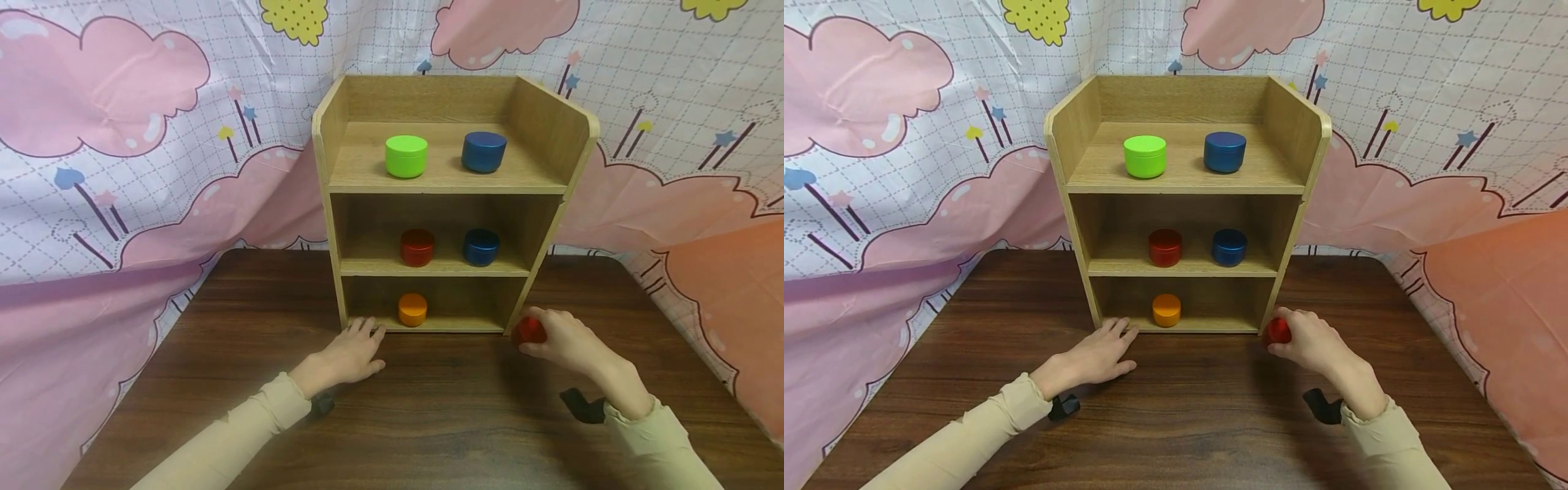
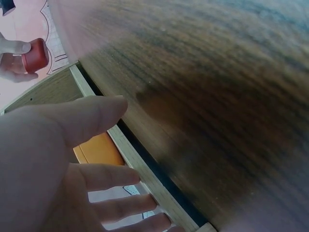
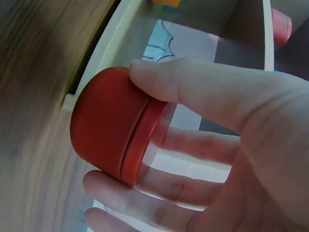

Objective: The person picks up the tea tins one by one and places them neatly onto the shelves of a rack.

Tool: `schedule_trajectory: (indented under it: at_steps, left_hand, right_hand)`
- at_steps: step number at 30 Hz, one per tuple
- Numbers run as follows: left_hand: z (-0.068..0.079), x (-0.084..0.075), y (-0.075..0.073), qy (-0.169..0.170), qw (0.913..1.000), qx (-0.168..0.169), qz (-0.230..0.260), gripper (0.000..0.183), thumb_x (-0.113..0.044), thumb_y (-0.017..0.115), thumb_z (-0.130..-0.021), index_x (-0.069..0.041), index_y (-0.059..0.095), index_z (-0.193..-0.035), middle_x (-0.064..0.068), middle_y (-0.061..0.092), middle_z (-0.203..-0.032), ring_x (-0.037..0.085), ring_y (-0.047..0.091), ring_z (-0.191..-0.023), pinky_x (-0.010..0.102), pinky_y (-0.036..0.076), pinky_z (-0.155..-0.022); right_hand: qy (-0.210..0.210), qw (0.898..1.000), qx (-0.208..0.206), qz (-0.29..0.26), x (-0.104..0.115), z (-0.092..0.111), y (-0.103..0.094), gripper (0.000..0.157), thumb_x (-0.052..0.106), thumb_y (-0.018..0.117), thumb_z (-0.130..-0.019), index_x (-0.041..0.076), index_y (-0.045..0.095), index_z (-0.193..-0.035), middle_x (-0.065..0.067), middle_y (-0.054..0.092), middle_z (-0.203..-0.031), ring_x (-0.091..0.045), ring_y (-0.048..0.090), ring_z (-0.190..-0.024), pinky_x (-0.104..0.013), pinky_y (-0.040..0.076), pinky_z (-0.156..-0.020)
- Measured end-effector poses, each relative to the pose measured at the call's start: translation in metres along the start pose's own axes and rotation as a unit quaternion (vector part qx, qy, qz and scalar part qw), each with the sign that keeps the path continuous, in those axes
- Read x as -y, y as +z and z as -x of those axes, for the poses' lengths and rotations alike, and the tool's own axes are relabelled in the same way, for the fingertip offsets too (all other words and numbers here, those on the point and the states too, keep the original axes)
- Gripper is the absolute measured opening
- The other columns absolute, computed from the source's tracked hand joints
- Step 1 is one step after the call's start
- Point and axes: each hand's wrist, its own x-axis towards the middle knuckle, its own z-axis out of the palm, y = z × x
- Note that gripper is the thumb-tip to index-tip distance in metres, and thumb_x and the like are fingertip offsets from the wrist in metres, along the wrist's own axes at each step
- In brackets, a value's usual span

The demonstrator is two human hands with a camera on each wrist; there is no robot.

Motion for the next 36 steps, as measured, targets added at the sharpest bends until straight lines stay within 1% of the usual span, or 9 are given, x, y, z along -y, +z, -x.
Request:
schedule_trajectory:
  at_steps: [9,19,28,31,36]
  left_hand:
    - [0.0,0.0,0.001,-0.002,1.0,-0.001,0.0,0.067,-0.04,0.058,-0.094,-0.004,0.037,-0.147,0.021,0.032,-0.153,0.039,0.033,-0.14,0.05,0.038,-0.109]
    - [0.0,0.0,0.001,-0.002,1.0,0.0,-0.001,0.068,-0.04,0.058,-0.094,-0.004,0.036,-0.148,0.021,0.032,-0.153,0.039,0.032,-0.141,0.05,0.038,-0.109]
    - [-0.002,0.001,0.003,-0.002,1.0,0.004,0.0,0.068,-0.04,0.057,-0.094,-0.005,0.035,-0.148,0.021,0.031,-0.154,0.039,0.031,-0.142,0.051,0.038,-0.109]
    - [-0.002,0.001,0.003,-0.003,1.0,0.005,0.003,0.068,-0.04,0.058,-0.094,-0.005,0.035,-0.149,0.021,0.03,-0.154,0.039,0.031,-0.142,0.051,0.038,-0.109]
    - [-0.002,0.001,0.002,-0.006,0.9999,0.007,0.006,0.068,-0.04,0.057,-0.094,-0.005,0.035,-0.149,0.02,0.03,-0.154,0.039,0.03,-0.142,0.052,0.037,-0.11]
  right_hand:
    - [-0.026,1.0,0.001,0.013,0.02,-0.013,-0.002,0.053,0.026,0.079,-0.076,0.003,0.06,-0.121,-0.014,0.069,-0.096,-0.023,0.066,-0.079,-0.041,0.054,-0.063]
    - [-0.056,0.998,-0.013,0.012,0.038,-0.031,0.002,0.053,0.024,0.076,-0.079,0.001,0.059,-0.123,-0.015,0.068,-0.098,-0.023,0.064,-0.08,-0.041,0.055,-0.068]
    - [-0.087,0.995,-0.035,0.012,0.043,-0.053,0.017,0.052,0.021,0.076,-0.08,-0.004,0.058,-0.122,-0.014,0.068,-0.091,-0.023,0.064,-0.078,-0.039,0.053,-0.068]
    - [-0.085,0.996,-0.031,0.006,0.043,-0.059,0.021,0.053,0.022,0.075,-0.08,-0.005,0.057,-0.123,-0.012,0.068,-0.089,-0.023,0.063,-0.077,-0.038,0.052,-0.067]
    - [-0.077,0.997,-0.018,-0.002,0.043,-0.07,0.028,0.055,0.022,0.073,-0.083,-0.006,0.056,-0.127,-0.011,0.067,-0.088,-0.018,0.06,-0.074,-0.034,0.05,-0.065]
